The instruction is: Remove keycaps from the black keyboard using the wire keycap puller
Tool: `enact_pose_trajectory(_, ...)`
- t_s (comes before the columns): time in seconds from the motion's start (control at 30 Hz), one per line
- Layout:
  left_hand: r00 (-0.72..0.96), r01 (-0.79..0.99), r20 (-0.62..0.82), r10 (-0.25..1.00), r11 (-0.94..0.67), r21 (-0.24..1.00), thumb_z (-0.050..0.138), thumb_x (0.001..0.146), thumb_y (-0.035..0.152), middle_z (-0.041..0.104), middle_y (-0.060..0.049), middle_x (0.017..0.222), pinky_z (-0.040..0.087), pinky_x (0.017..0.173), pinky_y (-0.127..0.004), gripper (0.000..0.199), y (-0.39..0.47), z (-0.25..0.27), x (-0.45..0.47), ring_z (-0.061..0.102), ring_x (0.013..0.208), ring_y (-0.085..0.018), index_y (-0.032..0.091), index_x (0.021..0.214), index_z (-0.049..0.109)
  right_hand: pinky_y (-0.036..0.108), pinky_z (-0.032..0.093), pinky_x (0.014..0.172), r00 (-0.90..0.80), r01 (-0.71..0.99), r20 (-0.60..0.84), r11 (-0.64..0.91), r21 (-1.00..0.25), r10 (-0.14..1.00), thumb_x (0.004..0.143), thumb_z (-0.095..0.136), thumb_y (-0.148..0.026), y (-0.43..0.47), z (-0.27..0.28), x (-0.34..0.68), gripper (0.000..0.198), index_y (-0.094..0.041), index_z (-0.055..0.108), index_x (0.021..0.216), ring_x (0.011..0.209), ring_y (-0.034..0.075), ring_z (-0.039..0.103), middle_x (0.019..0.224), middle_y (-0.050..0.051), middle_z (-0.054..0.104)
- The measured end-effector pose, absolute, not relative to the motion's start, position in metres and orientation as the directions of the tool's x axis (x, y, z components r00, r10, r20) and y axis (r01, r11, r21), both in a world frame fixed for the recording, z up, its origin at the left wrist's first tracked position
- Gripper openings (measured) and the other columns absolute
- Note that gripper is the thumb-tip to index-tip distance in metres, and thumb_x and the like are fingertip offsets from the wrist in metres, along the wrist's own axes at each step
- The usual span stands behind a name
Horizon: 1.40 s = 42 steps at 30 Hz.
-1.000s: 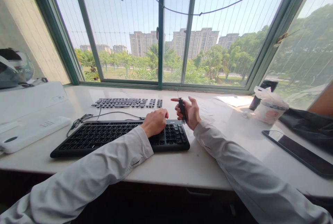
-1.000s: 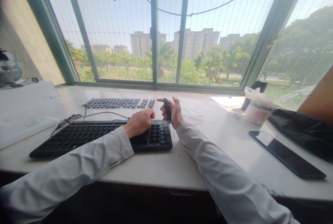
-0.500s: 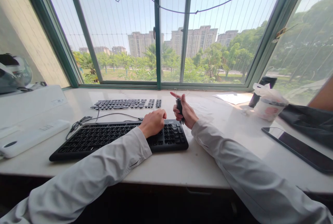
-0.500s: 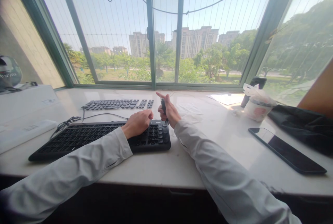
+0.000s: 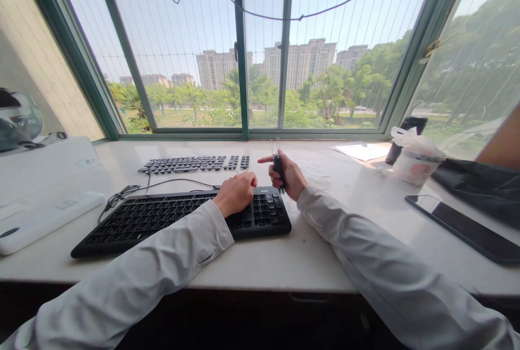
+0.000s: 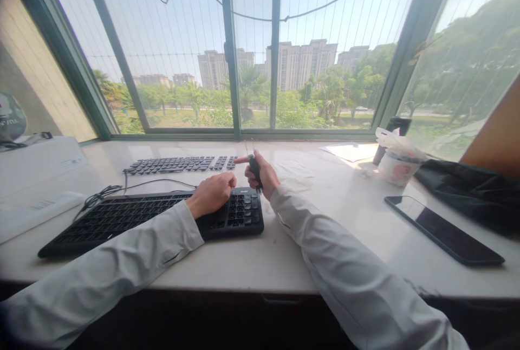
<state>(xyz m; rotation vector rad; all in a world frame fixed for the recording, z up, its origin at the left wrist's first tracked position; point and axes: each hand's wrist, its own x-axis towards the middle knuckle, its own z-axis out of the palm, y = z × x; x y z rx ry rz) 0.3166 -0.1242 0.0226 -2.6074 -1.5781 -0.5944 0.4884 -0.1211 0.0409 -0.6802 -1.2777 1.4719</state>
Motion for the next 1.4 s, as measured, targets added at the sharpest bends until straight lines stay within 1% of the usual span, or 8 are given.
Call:
enact_pose_trajectory(0.13,0.411,0.862,0.337,0.847,-0.482,0.160,0.040,0.084,0.014,0.067,-0.002,0.091,0.035,0.061,-0.029,0.018,-0.125,0.023,0.317,0.059,0.079,-0.019,0.022,0.087,0.055,0.021,0.017,0.035,-0.308,-0.352,0.183,0.067,-0.934,0.934,0.089,0.038,-0.057,-0.118,0.038,0.488,0.049,-0.017,0.059,0.074,0.034,0.006,0.022,0.046,-0.008,0.030)
enact_pose_trajectory(0.3,0.412,0.861,0.330,0.850,-0.481,0.164,0.040,0.083,0.013,0.067,-0.002,0.093,0.038,0.065,-0.029,0.020,-0.126,0.025,0.317,0.059,0.081,-0.019,0.023,0.089,0.057,0.021,0.017,0.035,-0.283,-0.347,0.155,0.049,-0.937,0.946,0.084,0.045,-0.057,-0.117,0.038,0.487,0.043,-0.019,0.047,0.063,0.033,0.006,0.022,0.043,-0.008,0.030)
enact_pose_trajectory(0.5,0.412,0.859,0.337,0.847,-0.484,0.165,0.040,0.083,0.013,0.067,-0.003,0.093,0.038,0.065,-0.029,0.019,-0.125,0.025,0.316,0.059,0.081,-0.020,0.023,0.088,0.056,0.023,0.024,0.039,-0.256,-0.477,0.250,0.103,-0.873,0.934,0.075,0.043,-0.078,-0.124,0.043,0.489,0.058,-0.021,0.039,0.061,0.038,0.008,0.028,0.046,-0.007,0.031)
enact_pose_trajectory(0.57,0.410,0.860,0.332,0.850,-0.481,0.170,0.040,0.083,0.014,0.067,-0.003,0.093,0.038,0.065,-0.029,0.019,-0.126,0.024,0.316,0.059,0.080,-0.019,0.023,0.089,0.056,0.023,0.025,0.041,-0.225,-0.493,0.289,0.147,-0.857,0.930,0.073,0.054,-0.074,-0.127,0.044,0.487,0.057,-0.021,0.035,0.061,0.040,0.007,0.028,0.048,-0.008,0.030)
enact_pose_trajectory(0.63,0.406,0.862,0.328,0.853,-0.477,0.175,0.040,0.084,0.015,0.067,-0.003,0.094,0.039,0.066,-0.029,0.019,-0.126,0.024,0.316,0.060,0.079,-0.019,0.023,0.090,0.056,0.022,0.023,0.042,-0.193,-0.467,0.311,0.192,-0.863,0.931,0.070,0.071,-0.058,-0.129,0.043,0.483,0.054,-0.021,0.032,0.062,0.041,0.006,0.026,0.048,-0.009,0.027)
enact_pose_trajectory(0.73,0.400,0.865,0.327,0.856,-0.471,0.174,0.041,0.084,0.014,0.067,-0.003,0.096,0.039,0.066,-0.029,0.019,-0.126,0.024,0.317,0.060,0.079,-0.019,0.023,0.091,0.056,0.022,0.020,0.044,-0.193,-0.419,0.338,0.234,-0.878,0.921,0.071,0.076,-0.044,-0.130,0.038,0.476,0.050,-0.021,0.033,0.063,0.042,0.005,0.023,0.048,-0.010,0.025)
enact_pose_trajectory(0.87,0.395,0.870,0.327,0.859,-0.464,0.169,0.042,0.084,0.014,0.067,-0.004,0.096,0.040,0.068,-0.029,0.019,-0.127,0.024,0.317,0.060,0.081,-0.020,0.022,0.092,0.056,0.022,0.022,0.045,-0.211,-0.400,0.377,0.272,-0.875,0.902,0.076,0.071,-0.046,-0.129,0.029,0.471,0.045,-0.021,0.036,0.065,0.044,0.006,0.026,0.049,-0.009,0.028)
enact_pose_trajectory(1.4,0.404,0.872,0.312,0.860,-0.465,0.154,0.045,0.083,0.011,0.067,-0.003,0.095,0.040,0.068,-0.029,0.018,-0.128,0.024,0.318,0.061,0.083,-0.019,0.022,0.092,0.056,0.022,0.026,0.047,-0.248,-0.293,0.389,0.315,-0.903,0.887,0.075,0.069,-0.052,-0.122,0.014,0.471,0.043,-0.021,0.039,0.069,0.047,0.007,0.028,0.053,-0.009,0.031)
